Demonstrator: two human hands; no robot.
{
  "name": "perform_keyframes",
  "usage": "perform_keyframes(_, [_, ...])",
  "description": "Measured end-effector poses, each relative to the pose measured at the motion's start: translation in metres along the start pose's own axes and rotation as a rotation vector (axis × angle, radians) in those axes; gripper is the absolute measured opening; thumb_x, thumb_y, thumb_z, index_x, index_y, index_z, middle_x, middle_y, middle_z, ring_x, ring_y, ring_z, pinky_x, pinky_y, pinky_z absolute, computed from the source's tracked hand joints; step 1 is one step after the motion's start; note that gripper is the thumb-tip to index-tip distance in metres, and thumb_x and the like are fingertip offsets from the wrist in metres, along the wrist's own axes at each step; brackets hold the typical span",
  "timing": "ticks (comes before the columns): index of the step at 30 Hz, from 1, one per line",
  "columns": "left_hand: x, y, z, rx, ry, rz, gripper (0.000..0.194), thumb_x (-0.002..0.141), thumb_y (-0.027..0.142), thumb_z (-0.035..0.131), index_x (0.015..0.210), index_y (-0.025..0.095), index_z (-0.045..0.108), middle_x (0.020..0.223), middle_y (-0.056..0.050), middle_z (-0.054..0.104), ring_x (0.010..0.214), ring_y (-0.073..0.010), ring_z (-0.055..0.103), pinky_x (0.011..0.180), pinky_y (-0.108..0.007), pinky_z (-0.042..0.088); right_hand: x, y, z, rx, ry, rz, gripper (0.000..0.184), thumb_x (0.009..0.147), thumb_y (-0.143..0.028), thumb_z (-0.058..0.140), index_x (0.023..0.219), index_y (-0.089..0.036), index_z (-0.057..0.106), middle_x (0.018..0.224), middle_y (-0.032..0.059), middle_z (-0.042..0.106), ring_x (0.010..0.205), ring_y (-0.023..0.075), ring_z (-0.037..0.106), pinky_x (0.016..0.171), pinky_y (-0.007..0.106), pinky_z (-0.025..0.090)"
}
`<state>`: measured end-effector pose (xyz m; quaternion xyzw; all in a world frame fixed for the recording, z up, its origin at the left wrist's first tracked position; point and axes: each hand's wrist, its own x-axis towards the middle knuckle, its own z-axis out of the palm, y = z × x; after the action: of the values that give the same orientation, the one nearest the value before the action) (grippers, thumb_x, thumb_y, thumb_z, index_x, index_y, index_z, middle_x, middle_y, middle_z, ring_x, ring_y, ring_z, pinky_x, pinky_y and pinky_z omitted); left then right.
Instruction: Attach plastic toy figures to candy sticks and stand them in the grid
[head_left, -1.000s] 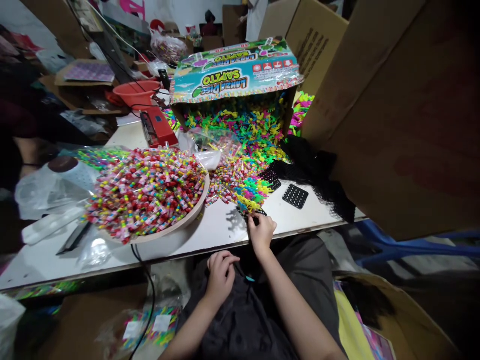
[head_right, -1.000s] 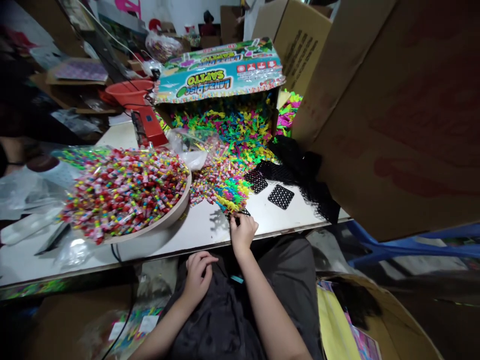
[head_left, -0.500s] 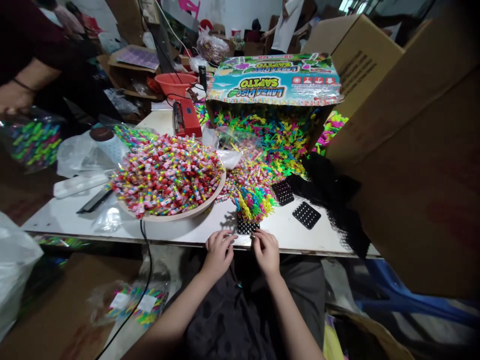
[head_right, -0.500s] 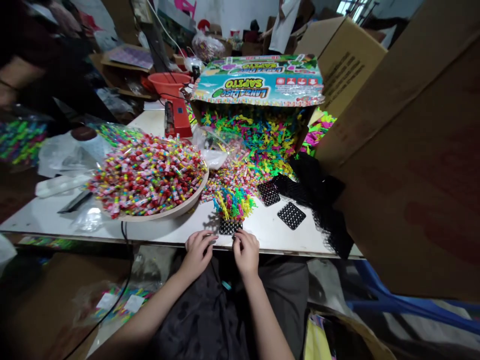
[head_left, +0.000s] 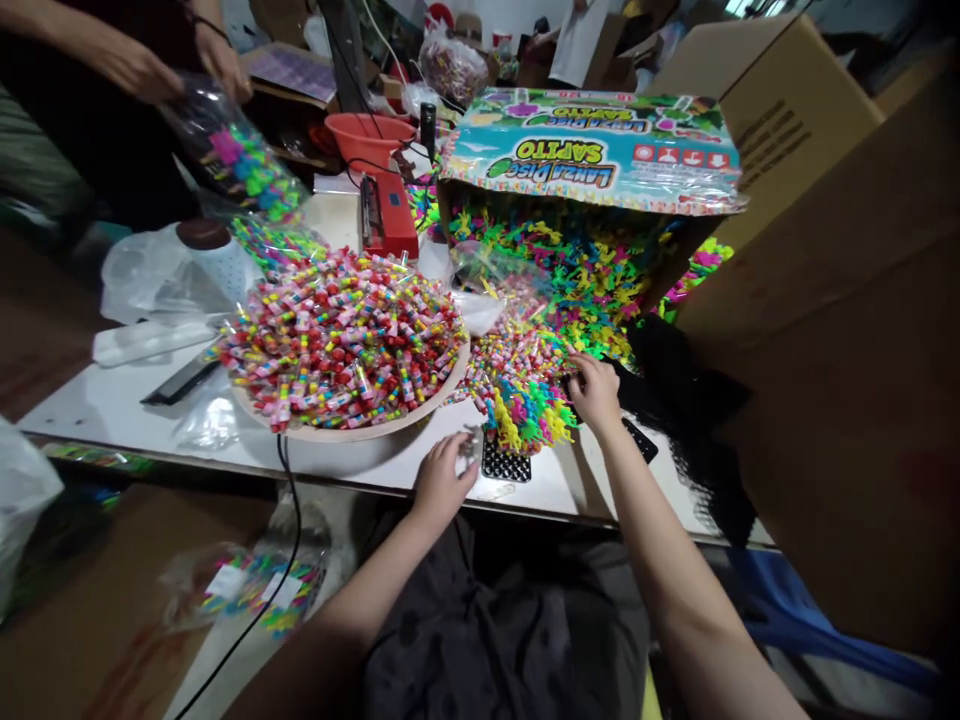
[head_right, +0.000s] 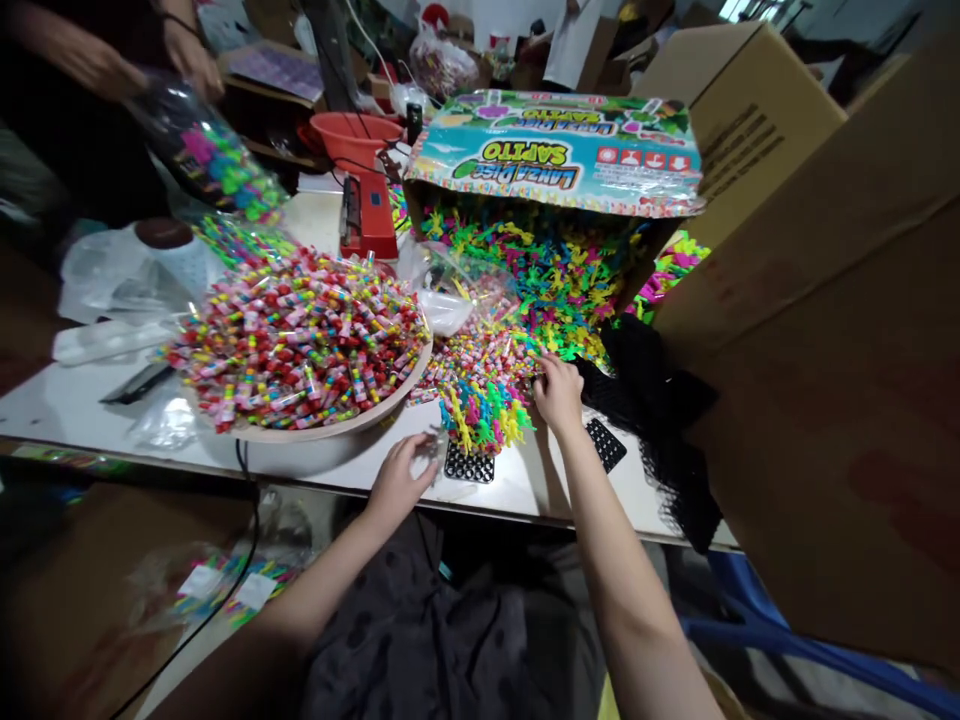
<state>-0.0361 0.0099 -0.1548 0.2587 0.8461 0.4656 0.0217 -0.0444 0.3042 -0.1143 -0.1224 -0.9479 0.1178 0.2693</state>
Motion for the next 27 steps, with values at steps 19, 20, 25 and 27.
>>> perform_keyframes(19, [0.032, 0.003, 0.036, -0.023, 0.048, -0.08, 0.007, 0.077, 0.02, 0.056, 0.081, 0.018, 0.05, 0.083, -0.003, 0.059, 0.081, -0.0162, 0.058, 0.074, -0.027, 0.046, 0.024, 0.018, 0.026, -0.065, -0.176, -0.065, 0.024, 0.077, -0.023, 0.048, 0.095, -0.02, 0.063, 0.114, 0.0074, 0.056, 0.104, 0.0274, 0.044, 0.083, 0.041, 0.032])
perform_keyframes(20, [0.032, 0.003, 0.037, -0.023, 0.047, -0.068, 0.006, 0.077, 0.02, 0.055, 0.08, 0.018, 0.05, 0.082, -0.003, 0.058, 0.08, -0.0161, 0.058, 0.074, -0.027, 0.046, 0.022, 0.017, 0.021, -0.056, -0.158, -0.051, 0.023, 0.077, -0.023, 0.047, 0.094, -0.02, 0.063, 0.113, 0.0072, 0.056, 0.103, 0.0269, 0.045, 0.083, 0.041, 0.033])
perform_keyframes(25, [0.033, 0.002, 0.036, 0.008, 0.038, -0.01, 0.004, 0.077, 0.017, 0.054, 0.08, 0.017, 0.052, 0.083, -0.004, 0.059, 0.082, -0.0168, 0.058, 0.078, -0.03, 0.046, -0.013, -0.005, -0.015, 0.077, 0.063, 0.011, 0.022, 0.082, -0.024, 0.042, 0.091, -0.019, 0.061, 0.106, 0.0069, 0.059, 0.101, 0.0219, 0.049, 0.087, 0.038, 0.034])
perform_keyframes(27, [0.033, 0.002, 0.036, 0.02, 0.046, 0.008, 0.003, 0.077, 0.017, 0.055, 0.08, 0.017, 0.053, 0.082, -0.004, 0.06, 0.084, -0.0171, 0.058, 0.09, -0.036, 0.041, -0.037, -0.016, -0.028, 0.135, 0.145, 0.034, 0.021, 0.083, -0.024, 0.041, 0.091, -0.019, 0.06, 0.105, 0.0068, 0.06, 0.102, 0.0201, 0.05, 0.088, 0.037, 0.035])
